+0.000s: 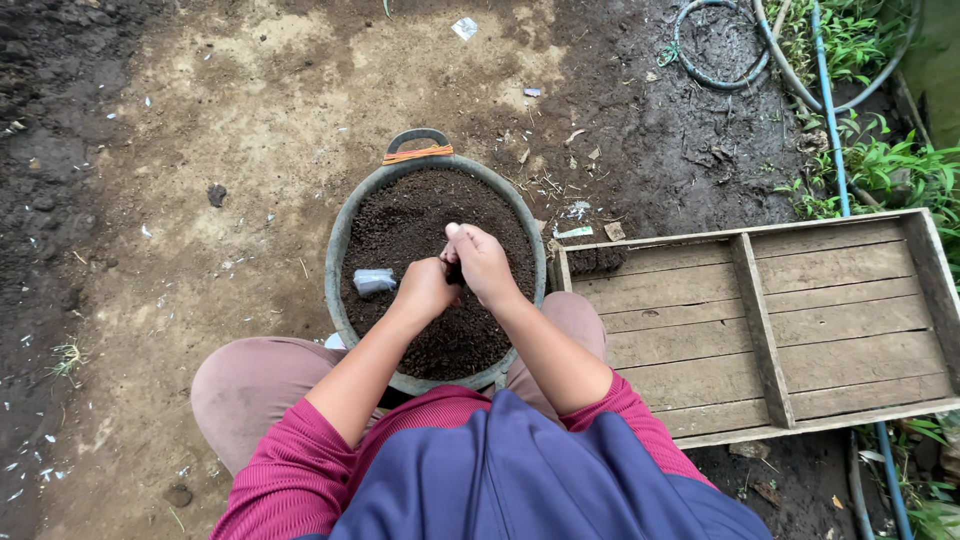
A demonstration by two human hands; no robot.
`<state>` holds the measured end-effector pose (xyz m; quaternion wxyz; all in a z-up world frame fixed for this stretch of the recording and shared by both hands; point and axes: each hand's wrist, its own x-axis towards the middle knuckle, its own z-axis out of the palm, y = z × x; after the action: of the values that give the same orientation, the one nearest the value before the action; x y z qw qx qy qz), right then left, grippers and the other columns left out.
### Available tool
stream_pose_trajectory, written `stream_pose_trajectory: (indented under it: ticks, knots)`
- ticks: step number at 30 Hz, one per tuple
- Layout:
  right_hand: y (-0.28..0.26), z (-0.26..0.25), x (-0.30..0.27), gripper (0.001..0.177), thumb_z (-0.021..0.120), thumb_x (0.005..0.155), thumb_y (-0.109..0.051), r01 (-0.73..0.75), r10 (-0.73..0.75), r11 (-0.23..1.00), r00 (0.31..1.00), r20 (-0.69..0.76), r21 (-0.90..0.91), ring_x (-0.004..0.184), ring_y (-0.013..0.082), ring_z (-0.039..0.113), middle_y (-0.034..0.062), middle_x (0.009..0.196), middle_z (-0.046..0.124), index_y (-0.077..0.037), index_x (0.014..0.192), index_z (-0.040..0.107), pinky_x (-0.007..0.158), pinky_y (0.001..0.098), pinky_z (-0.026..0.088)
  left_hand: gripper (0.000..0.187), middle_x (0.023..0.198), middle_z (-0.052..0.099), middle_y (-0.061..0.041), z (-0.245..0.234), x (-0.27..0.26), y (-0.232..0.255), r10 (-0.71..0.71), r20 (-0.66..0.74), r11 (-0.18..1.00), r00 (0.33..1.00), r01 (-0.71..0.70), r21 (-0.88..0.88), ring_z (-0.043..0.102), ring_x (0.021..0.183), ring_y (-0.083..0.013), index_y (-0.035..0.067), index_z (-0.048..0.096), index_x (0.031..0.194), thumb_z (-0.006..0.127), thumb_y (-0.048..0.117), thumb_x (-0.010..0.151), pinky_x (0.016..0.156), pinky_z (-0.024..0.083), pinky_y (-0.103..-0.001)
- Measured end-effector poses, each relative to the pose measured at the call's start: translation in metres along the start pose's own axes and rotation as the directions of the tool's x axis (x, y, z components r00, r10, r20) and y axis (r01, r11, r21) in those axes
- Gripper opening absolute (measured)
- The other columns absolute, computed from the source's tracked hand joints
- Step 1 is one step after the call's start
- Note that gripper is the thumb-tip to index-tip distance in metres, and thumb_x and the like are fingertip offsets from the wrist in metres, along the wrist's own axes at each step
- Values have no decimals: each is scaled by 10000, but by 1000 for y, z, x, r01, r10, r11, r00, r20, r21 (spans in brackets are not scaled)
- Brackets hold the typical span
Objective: The person sits on the ground and repeatedly scoops soil from a bucket, mixes it with a small amount of material from a plastic packet, and rolls it into a ball. The person then places the formed soil ball into a wooden tray.
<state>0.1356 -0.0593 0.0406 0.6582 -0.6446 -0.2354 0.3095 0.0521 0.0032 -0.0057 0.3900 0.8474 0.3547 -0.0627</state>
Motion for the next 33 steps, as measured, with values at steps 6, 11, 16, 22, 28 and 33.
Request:
stream_pose_trajectory:
  ticks: [6, 11, 16, 22, 28, 33]
  knots:
    - [-55, -27, -10, 339, 448, 813, 44, 199, 23, 859, 905, 424, -472, 1012, 315, 613, 157, 967, 661, -108, 1060, 623, 912, 468, 465, 181, 582, 658, 19, -15, 5, -10, 89, -3, 995, 996, -89, -48, 677, 747, -238, 116, 676, 772, 609, 213, 634, 727, 532, -364]
    - [21, -33, -7, 521, 712, 660, -149, 334, 56, 596, 890, 452, -731, 1092, 317, 552, 106, 1106, 599, -101, 1136, 506, 918, 468, 461, 358, 1020, 606, -128, -21, -5, 1, 191, -86, 978, 978, -197, -66, 596, 1021, -343, 81, 628, 1063, 597, 87, 706, 924, 477, -436]
    - [36, -39, -3, 428, 668, 716, -136, 308, 47, 582, 911, 410, -752, 1059, 282, 589, 88, 1052, 628, -102, 1133, 576, 928, 402, 468, 432, 1162, 431, -220, 1, -2, -11, 151, -17, 986, 988, -152, -72, 505, 1108, -442, 7, 391, 1176, 557, 11, 777, 947, 451, -509]
    - [-4, -121, -1, 301, 624, 760, -177, 156, 158, 534, 947, 280, -831, 982, 315, 622, 105, 986, 665, -129, 1057, 635, 886, 422, 486, 331, 949, 673, -82, 42, 18, 41, 107, 77, 993, 991, -111, 41, 615, 995, -295, 149, 598, 1135, 599, 275, 829, 846, 499, -437]
    - [50, -301, 43, 243, 661, 736, -267, -301, 93, 301, 953, -287, -905, 907, 307, 658, 75, 897, 694, -167, 957, 671, 851, 432, 514, 396, 1187, 612, -42, 88, 50, 89, 440, 89, 897, 893, -435, -74, 481, 1207, -269, 170, 564, 1221, 619, 245, 837, 1026, 384, -401]
    - [174, -405, 92, 207, 632, 769, -194, -632, 124, 311, 768, -629, -710, 886, 310, 669, 126, 856, 682, -112, 957, 659, 782, 436, 552, 375, 1288, 548, -111, 85, 43, 101, 517, 76, 855, 853, -511, -81, 348, 1316, -364, 101, 571, 1213, 606, 137, 841, 1092, 300, -446]
